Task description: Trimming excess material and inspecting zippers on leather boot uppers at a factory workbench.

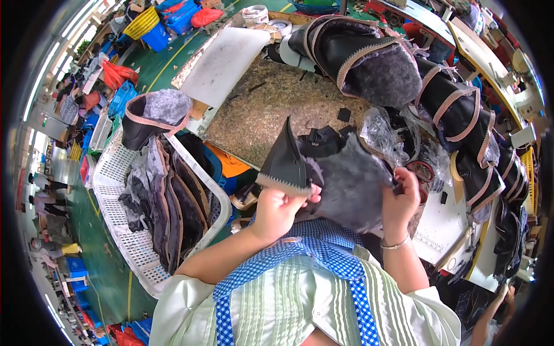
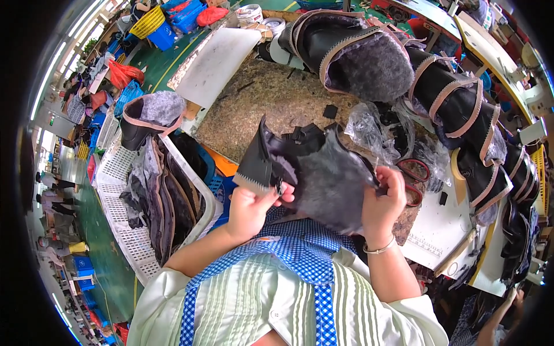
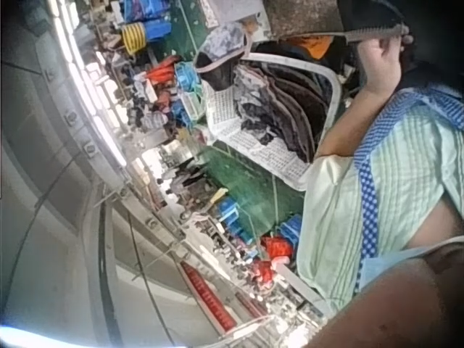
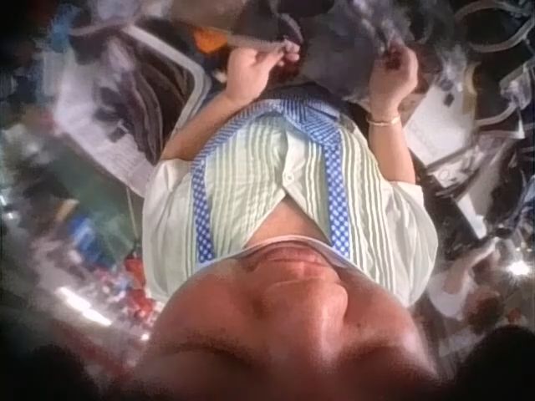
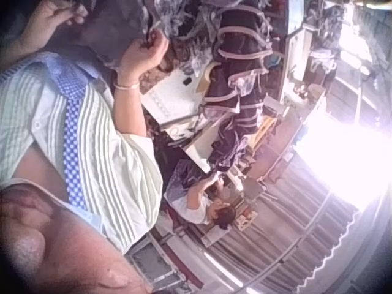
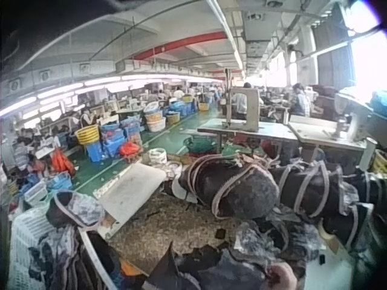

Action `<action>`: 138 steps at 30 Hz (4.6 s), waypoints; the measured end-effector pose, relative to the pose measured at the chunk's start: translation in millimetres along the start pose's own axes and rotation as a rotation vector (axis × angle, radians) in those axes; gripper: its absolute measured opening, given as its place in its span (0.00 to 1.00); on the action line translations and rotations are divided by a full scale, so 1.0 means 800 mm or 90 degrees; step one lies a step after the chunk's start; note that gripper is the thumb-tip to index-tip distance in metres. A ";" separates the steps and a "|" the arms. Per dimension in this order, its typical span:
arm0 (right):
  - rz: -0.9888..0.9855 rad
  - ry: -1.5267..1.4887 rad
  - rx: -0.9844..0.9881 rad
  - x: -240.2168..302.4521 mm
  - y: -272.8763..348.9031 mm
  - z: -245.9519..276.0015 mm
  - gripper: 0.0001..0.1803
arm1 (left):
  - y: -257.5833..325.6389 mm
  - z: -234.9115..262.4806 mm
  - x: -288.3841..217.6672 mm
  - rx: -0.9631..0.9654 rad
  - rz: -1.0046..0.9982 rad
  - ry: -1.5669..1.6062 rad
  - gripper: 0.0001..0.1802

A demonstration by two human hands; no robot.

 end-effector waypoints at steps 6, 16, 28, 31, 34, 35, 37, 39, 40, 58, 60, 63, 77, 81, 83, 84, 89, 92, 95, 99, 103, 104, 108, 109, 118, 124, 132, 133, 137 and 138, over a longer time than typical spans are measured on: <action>0.597 0.241 0.069 0.136 0.024 -0.020 0.16 | -0.031 -0.009 -0.001 0.001 0.107 0.155 0.10; 0.628 0.270 0.133 0.150 0.036 -0.051 0.19 | -0.018 -0.024 -0.018 0.011 0.155 0.226 0.14; 0.266 -0.089 0.356 0.106 0.043 -0.060 0.08 | -0.030 -0.009 -0.002 0.025 0.047 0.217 0.09; -0.190 -0.124 0.422 0.093 0.025 -0.074 0.12 | -0.026 -0.012 -0.003 0.027 0.033 0.237 0.11; -0.317 -0.321 0.378 0.095 0.032 -0.082 0.07 | -0.026 -0.010 -0.008 0.053 0.020 0.197 0.11; -0.320 -0.322 0.376 0.091 0.031 -0.083 0.07 | -0.026 -0.010 -0.007 0.055 0.023 0.195 0.11; -0.216 -0.268 0.376 0.091 0.027 -0.085 0.07 | -0.025 -0.004 -0.006 0.008 0.014 0.121 0.08; -0.229 -0.323 0.312 0.090 0.021 -0.084 0.07 | -0.025 -0.003 -0.005 -0.013 0.015 0.143 0.07; -0.248 -0.350 0.272 0.086 0.016 -0.086 0.07 | -0.026 -0.001 -0.004 -0.017 0.020 0.091 0.07; -0.311 -0.378 0.401 0.098 0.029 -0.086 0.07 | -0.021 -0.007 -0.007 -0.034 -0.063 -0.063 0.07; -0.260 -0.350 0.409 0.096 0.028 -0.083 0.07 | -0.021 -0.007 -0.012 -0.036 -0.071 -0.091 0.06; -0.254 -0.366 0.407 0.100 0.024 -0.077 0.07 | -0.019 -0.003 -0.018 -0.059 -0.127 -0.217 0.05; -0.113 -0.249 0.412 0.106 0.026 -0.070 0.08 | -0.025 -0.009 -0.018 0.001 -0.053 -0.050 0.06; -0.161 -0.271 0.432 0.097 0.031 -0.072 0.06 | -0.023 -0.011 -0.014 -0.016 -0.104 -0.119 0.06; -0.256 -0.382 0.423 0.091 0.035 -0.074 0.06 | -0.021 -0.013 -0.018 -0.033 -0.167 -0.200 0.05; -0.255 -0.381 0.421 0.092 0.036 -0.071 0.06 | -0.019 -0.015 -0.024 -0.033 -0.209 -0.239 0.05; 0.548 0.157 0.263 0.160 0.037 -0.022 0.14 | -0.015 -0.020 -0.050 0.016 -0.432 -0.515 0.07; 0.665 0.167 0.312 0.165 0.038 -0.023 0.11 | -0.008 -0.029 -0.048 0.028 -0.441 -0.542 0.04; 0.583 0.108 0.409 0.165 0.013 -0.034 0.05 | -0.009 -0.026 -0.040 0.094 -0.350 -0.477 0.03; 0.499 0.116 0.586 0.143 0.003 -0.059 0.05 | -0.004 -0.021 -0.011 0.149 -0.216 -0.483 0.03; 0.387 0.000 0.599 0.123 -0.022 -0.086 0.06 | -0.015 -0.009 0.028 0.124 -0.001 -0.339 0.05; 0.379 -0.031 0.607 0.114 -0.024 -0.094 0.07 | -0.015 -0.011 0.029 0.121 0.001 -0.339 0.05; 0.425 -0.007 0.668 0.117 -0.018 -0.096 0.08 | -0.015 -0.012 0.026 0.131 0.097 -0.079 0.02; 0.426 -0.010 0.671 0.122 -0.014 -0.092 0.08 | -0.010 -0.010 0.025 0.113 0.076 -0.080 0.02; 0.315 -0.077 0.496 0.103 -0.045 -0.093 0.06 | -0.010 -0.016 0.006 0.125 -0.060 -0.287 0.03; 0.066 -0.071 0.466 0.045 -0.111 -0.124 0.09 | 0.001 -0.029 -0.015 0.266 -0.099 -0.197 0.10; -0.259 -0.566 0.818 0.063 -0.029 -0.131 0.25 | 0.031 0.028 -0.052 0.353 -0.093 0.019 0.11; -0.228 -0.578 0.839 0.067 -0.027 -0.127 0.21 | 0.034 0.037 -0.057 0.355 -0.064 0.007 0.10; -0.159 -0.442 0.797 0.105 -0.039 -0.103 0.15 | 0.030 0.069 -0.115 0.670 -0.119 -0.270 0.09; 0.006 -0.441 0.777 0.125 -0.044 -0.099 0.16 | 0.027 0.071 -0.141 0.713 -0.163 -0.192 0.10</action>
Point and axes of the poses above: each hand's wrist, its own y-axis away from the middle knuckle, its own z-axis out of the back of the hand, x = y × z, the point moved 4 cm from there along -y, towards the middle knuckle, and after that the axes turned 7 degrees about -x, right-handed, at the moved point
